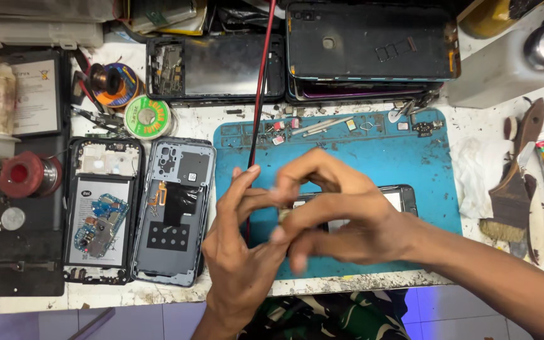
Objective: The person picks up a smartphone, removes its back cover, and takes out the battery. They then use a screwdriver to unscrew components from the phone's internal frame while it lies on a work mat, working on the device at a cluttered repair bench.
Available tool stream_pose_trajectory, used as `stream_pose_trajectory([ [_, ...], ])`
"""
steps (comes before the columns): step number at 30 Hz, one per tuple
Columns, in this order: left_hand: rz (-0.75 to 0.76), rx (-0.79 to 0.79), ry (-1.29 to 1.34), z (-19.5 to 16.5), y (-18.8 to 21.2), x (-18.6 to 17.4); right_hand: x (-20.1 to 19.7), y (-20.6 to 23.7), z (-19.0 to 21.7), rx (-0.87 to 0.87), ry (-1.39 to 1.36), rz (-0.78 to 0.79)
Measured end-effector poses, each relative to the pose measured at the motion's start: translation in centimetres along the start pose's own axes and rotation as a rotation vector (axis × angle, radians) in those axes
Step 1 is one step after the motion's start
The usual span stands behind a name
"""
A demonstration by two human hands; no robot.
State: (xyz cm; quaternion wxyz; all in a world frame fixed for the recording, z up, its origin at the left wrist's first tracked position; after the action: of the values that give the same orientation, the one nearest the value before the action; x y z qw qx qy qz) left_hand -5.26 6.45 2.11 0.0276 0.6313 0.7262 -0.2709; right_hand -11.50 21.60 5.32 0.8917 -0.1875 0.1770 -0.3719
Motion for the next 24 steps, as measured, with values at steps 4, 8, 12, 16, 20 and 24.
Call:
stream_pose_trajectory([
  [4,0.060,0.081,0.078,-0.2,0.1,0.2,-0.1,0.2,-0.2,-0.065,0.091,-0.011],
  [8,0.062,-0.126,0.050,0.9,0.4,0.4,-0.5,1.2,-1.2,0.002,0.125,-0.022],
  [12,0.087,-0.027,-0.008,1.0,0.2,0.6,-0.8,1.5,-1.6,0.059,0.058,-0.063],
  [16,0.165,0.035,-0.163,0.9,0.0,0.3,-0.4,1.0,-1.1,0.023,0.214,0.013],
  [20,0.176,-0.021,-0.152,1.4,0.2,-0.3,-0.7,0.9,-0.9,0.038,0.076,-0.071],
  [24,0.183,-0.055,-0.170,2.2,0.3,-0.4,-0.7,1.0,-1.2,0.079,0.093,0.013],
])
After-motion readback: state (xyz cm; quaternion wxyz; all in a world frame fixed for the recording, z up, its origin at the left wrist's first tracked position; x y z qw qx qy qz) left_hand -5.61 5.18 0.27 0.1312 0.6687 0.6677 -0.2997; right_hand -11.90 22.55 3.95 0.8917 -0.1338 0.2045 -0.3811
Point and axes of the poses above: each hand's wrist, its own y-axis away from the middle knuckle, its own x-axis out of the palm, z = x × y, the point moved 4 cm from there along -y, towards the middle knuckle, and after that the axes turned 2 degrees about -x, right-handed, at the moved point
